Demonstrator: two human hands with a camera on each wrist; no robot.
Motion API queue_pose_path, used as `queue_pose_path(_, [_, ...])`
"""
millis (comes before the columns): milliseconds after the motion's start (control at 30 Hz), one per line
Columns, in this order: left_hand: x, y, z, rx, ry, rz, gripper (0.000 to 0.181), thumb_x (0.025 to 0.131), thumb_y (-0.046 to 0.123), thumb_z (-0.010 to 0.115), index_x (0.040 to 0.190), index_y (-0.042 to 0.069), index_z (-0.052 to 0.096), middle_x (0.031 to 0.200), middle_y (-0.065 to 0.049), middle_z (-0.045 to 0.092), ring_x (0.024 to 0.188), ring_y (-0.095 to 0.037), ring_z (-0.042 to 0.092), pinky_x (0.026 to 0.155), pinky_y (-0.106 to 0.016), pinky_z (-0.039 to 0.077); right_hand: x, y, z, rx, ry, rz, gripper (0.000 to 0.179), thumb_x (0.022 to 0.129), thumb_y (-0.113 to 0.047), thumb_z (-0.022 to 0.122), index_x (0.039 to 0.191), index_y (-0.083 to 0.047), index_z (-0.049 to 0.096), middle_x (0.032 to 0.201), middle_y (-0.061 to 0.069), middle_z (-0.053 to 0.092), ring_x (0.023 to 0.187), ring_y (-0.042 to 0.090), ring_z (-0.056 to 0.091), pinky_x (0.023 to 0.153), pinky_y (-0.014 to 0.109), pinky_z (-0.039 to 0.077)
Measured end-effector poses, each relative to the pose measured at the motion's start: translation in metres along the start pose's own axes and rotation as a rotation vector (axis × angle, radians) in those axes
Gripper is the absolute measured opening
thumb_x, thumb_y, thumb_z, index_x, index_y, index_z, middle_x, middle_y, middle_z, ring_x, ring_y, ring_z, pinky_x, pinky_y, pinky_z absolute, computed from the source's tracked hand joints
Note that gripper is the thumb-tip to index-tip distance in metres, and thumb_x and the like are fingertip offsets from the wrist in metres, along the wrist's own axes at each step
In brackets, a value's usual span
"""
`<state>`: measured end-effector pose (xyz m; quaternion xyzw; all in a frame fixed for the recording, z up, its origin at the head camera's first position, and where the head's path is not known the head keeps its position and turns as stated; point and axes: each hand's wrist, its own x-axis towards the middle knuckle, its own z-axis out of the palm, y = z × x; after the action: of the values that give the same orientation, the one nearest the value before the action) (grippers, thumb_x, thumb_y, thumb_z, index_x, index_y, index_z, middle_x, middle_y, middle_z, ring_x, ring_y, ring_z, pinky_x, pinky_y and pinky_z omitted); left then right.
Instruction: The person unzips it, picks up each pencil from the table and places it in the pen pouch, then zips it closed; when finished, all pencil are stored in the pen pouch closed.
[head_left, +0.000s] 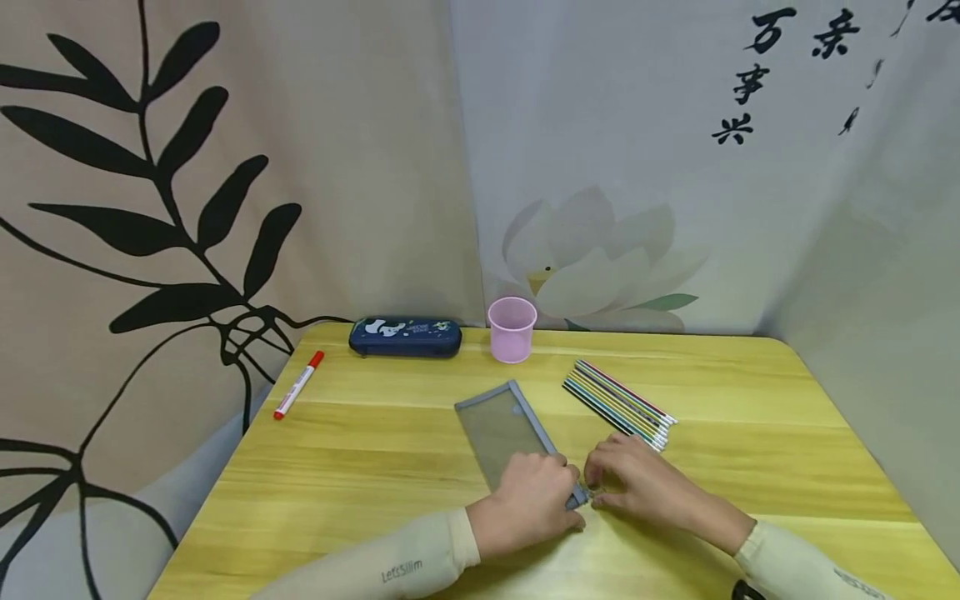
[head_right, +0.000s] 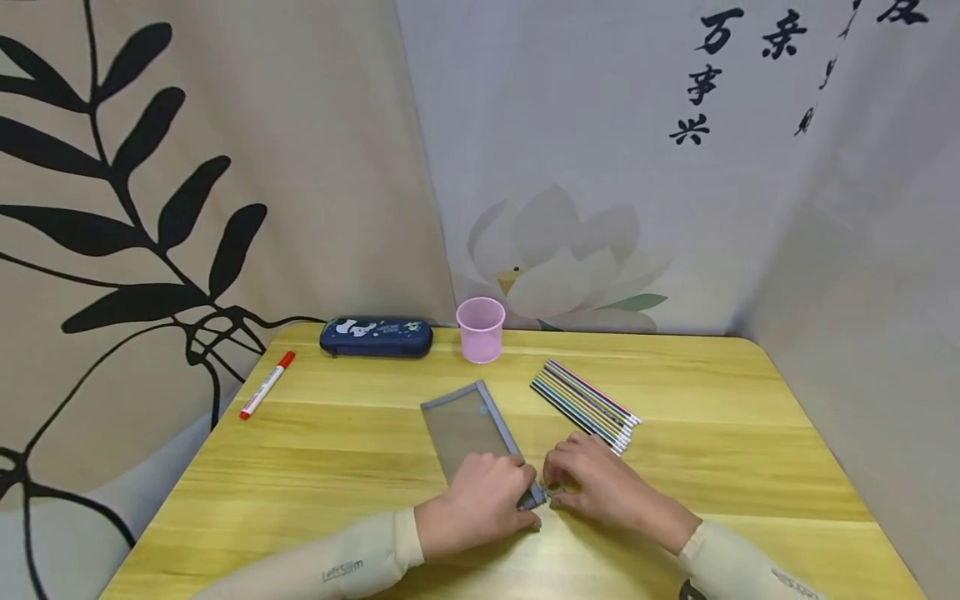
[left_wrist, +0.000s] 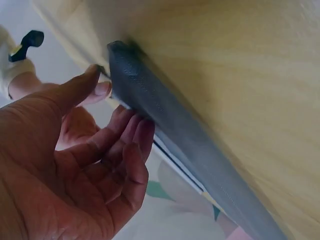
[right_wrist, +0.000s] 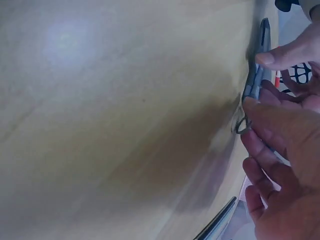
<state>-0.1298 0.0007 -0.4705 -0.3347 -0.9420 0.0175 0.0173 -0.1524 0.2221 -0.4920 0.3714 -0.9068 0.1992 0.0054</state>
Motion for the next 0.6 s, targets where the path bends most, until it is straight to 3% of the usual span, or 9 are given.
queue_pose_path(233, [0.002, 0.004, 0.004, -0.001, -0.008, -0.010, 0.043, 0.082, 0.065, 0.082, 0.079, 0.026, 0.064, 0.070, 0.011, 0.058, 0.056, -0.004, 0.046, 0.042, -0.024, 0.039, 0.004, 0.005, 0.006, 0.045, 0.015, -0.054, 0.018, 0.085, -0.023, 0.089, 0.089, -0.033, 0.074, 0.087, -0.026, 0.067, 0.087, -0.002, 0.055, 0.078, 0.026, 0.051])
queue_pose_path(367, [0.001, 0.004, 0.004, -0.004, 0.005, -0.014, 0.042, 0.085, 0.062, 0.081, 0.077, 0.025, 0.062, 0.067, 0.012, 0.055, 0.055, -0.003, 0.043, 0.041, -0.022, 0.036, 0.005, 0.003, 0.004, 0.095, 0.003, -0.030, 0.016, 0.086, -0.024, 0.087, 0.087, -0.034, 0.074, 0.086, -0.027, 0.066, 0.083, -0.003, 0.056, 0.073, 0.021, 0.051])
queue_pose_path(500, [-0.002, 0.003, 0.004, 0.012, 0.059, -0.008, 0.037, 0.089, 0.052, 0.081, 0.075, 0.024, 0.063, 0.064, 0.012, 0.054, 0.052, -0.002, 0.042, 0.038, -0.020, 0.034, 0.008, 0.001, 0.001, 0.170, 0.013, -0.020, 0.016, 0.086, -0.021, 0.087, 0.088, -0.033, 0.076, 0.088, -0.023, 0.071, 0.082, 0.001, 0.059, 0.069, 0.018, 0.052])
queue_pose_path(600, [-0.005, 0.002, 0.001, 0.047, 0.127, 0.008, 0.028, 0.091, 0.039, 0.079, 0.074, 0.022, 0.064, 0.063, 0.011, 0.055, 0.050, -0.003, 0.041, 0.036, -0.020, 0.033, 0.013, -0.001, -0.003, 0.204, 0.064, -0.045, 0.017, 0.086, -0.017, 0.086, 0.091, -0.031, 0.078, 0.090, -0.019, 0.075, 0.082, 0.004, 0.063, 0.070, 0.020, 0.056])
